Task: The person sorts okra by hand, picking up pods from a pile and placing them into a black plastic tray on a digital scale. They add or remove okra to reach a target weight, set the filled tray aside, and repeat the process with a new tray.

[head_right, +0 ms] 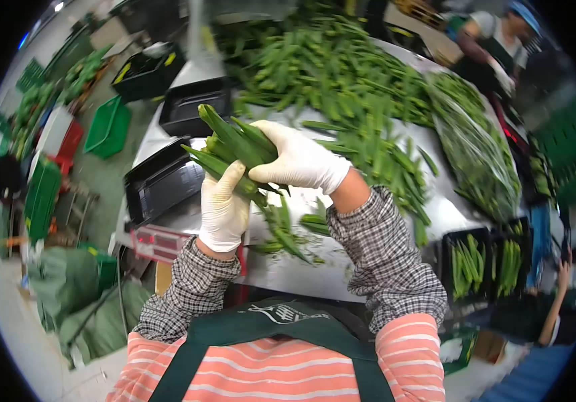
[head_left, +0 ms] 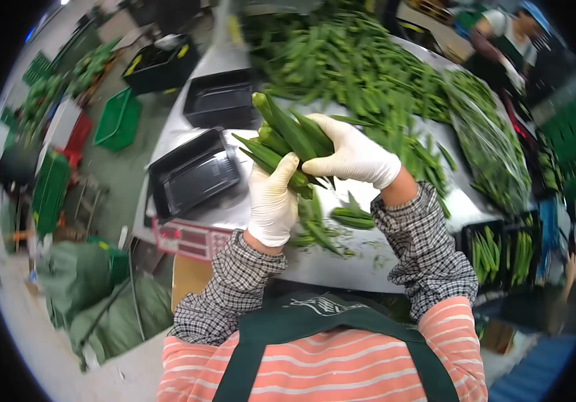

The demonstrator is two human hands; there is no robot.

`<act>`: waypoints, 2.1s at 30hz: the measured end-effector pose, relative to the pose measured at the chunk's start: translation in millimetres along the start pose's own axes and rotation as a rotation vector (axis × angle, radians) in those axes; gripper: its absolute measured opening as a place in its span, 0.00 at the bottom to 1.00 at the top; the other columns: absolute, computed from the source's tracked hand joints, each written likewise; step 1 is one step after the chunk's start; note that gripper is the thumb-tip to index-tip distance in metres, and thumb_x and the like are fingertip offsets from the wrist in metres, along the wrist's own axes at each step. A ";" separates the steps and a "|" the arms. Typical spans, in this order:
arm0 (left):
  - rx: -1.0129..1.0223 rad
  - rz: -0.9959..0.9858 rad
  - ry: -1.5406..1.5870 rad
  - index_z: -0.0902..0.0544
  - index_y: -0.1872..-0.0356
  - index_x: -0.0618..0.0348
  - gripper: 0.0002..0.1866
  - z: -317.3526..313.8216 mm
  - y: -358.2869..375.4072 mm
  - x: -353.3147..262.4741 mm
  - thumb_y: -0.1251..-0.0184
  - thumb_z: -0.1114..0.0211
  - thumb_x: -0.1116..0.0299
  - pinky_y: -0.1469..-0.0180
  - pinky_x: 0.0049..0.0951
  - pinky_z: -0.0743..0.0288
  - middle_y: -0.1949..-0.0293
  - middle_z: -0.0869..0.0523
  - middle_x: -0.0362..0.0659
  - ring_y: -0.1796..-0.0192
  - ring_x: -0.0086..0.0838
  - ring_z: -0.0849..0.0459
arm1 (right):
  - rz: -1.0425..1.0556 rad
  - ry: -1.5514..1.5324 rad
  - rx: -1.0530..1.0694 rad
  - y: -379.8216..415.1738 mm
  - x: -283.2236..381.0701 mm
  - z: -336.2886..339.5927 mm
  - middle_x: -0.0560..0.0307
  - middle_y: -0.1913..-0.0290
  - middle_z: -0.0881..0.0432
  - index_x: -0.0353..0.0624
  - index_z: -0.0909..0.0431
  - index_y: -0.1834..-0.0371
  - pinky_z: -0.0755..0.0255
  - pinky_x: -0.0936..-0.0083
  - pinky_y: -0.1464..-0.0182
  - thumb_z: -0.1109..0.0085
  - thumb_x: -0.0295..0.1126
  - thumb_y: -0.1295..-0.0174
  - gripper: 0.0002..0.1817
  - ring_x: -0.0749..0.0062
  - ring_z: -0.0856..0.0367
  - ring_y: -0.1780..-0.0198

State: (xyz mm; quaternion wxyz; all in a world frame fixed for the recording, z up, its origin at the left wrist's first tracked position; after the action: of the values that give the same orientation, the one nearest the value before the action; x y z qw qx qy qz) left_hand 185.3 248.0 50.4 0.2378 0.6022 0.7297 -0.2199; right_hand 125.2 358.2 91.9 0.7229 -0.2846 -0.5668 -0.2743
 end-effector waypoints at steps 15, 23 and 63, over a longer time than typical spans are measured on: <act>-0.287 0.079 0.036 0.34 0.41 0.63 0.21 138.0 12.3 -123.1 0.32 0.43 0.70 0.37 0.46 0.36 0.44 0.28 0.50 0.42 0.39 0.29 | -0.087 0.554 0.418 -170.1 -12.1 -155.7 0.42 0.45 0.23 0.40 0.33 0.36 0.33 0.75 0.41 0.48 0.28 0.53 0.34 0.59 0.23 0.44; -0.242 -0.174 -0.293 0.32 0.42 0.72 0.21 164.3 41.5 -213.3 0.33 0.43 0.72 0.33 0.41 0.40 0.44 0.27 0.54 0.37 0.40 0.31 | -0.116 0.403 -0.107 -85.0 -66.5 -10.6 0.48 0.47 0.21 0.32 0.30 0.42 0.30 0.77 0.43 0.49 0.27 0.39 0.21 0.68 0.22 0.47; -0.062 -0.438 -1.586 0.20 0.51 0.65 0.17 191.2 -36.4 -288.8 0.39 0.35 0.66 0.41 0.29 0.32 0.47 0.20 0.50 0.44 0.33 0.22 | 0.401 0.667 -0.021 -117.5 6.8 -136.0 0.47 0.50 0.22 0.38 0.26 0.45 0.32 0.70 0.43 0.33 0.29 0.52 0.27 0.58 0.25 0.47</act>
State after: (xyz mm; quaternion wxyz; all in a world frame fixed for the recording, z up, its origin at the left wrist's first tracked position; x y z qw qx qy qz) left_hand 211.9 -98.2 77.3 0.6508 0.1052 0.4518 -0.6011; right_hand 132.3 178.7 83.7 0.9037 -0.2923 -0.2312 -0.2109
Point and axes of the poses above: each hand's wrist, its own y-axis away from the middle knuckle, its own z-axis out of the back of the hand, x = y × z, the point moved 5 cm from there along -y, towards the middle knuckle
